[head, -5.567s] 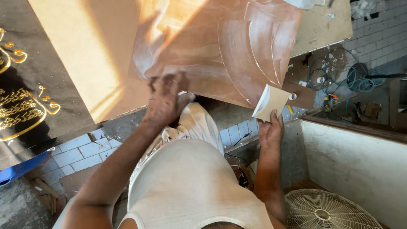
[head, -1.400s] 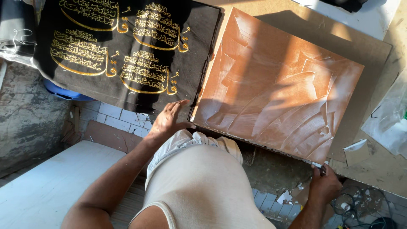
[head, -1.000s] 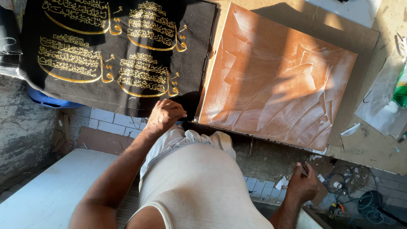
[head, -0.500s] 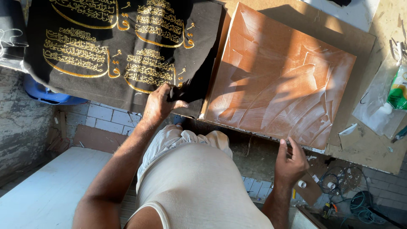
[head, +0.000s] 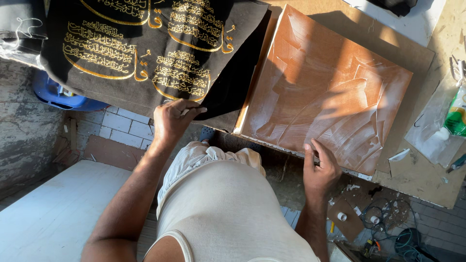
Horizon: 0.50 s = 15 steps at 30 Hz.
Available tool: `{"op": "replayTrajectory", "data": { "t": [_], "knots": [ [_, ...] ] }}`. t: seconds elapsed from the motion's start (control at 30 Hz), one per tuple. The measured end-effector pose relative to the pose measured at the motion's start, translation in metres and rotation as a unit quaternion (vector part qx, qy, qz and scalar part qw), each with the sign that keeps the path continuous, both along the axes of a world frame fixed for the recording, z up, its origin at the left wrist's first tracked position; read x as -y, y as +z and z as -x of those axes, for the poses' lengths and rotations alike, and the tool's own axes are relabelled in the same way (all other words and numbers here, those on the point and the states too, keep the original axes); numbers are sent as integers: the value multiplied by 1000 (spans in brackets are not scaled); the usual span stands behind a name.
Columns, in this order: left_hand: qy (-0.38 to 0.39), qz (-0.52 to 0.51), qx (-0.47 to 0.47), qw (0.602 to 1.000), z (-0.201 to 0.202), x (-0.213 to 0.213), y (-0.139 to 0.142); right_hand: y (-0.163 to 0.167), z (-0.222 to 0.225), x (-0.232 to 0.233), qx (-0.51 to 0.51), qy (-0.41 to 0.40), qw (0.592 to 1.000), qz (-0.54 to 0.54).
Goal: The person applies glue to a cardboard sheet using a small rectangular applicator, then places a black fabric with gold Arabic calligraphy onto the glued surface and presses it down to adhere. The person repeats the glue application on another cardboard sheet.
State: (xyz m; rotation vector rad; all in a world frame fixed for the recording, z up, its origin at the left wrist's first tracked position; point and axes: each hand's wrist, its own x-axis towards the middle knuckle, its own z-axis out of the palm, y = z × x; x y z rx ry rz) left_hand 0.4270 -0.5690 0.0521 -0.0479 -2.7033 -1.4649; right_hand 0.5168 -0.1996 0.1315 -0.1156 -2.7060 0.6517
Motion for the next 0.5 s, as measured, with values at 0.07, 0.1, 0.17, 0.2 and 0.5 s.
{"op": "replayTrajectory", "data": {
  "t": [0.07, 0.1, 0.17, 0.2, 0.5],
  "knots": [
    [28, -52, 37, 998, 4, 2, 4, 4, 9, 14, 6, 24, 999, 28],
    [24, -58, 10, 998, 6, 2, 6, 6, 15, 22, 8, 37, 998, 42],
    [15, -70, -43, 997, 8, 2, 11, 9, 27, 38, 5, 65, 996, 68],
    [1, -102, -38, 994, 8, 2, 13, 9, 34, 47, 4, 79, 994, 81],
    [-66, 22, -159, 985, 5, -5, 40, -20, 125, 134, 79, 217, 889, 396]
  ]
}}
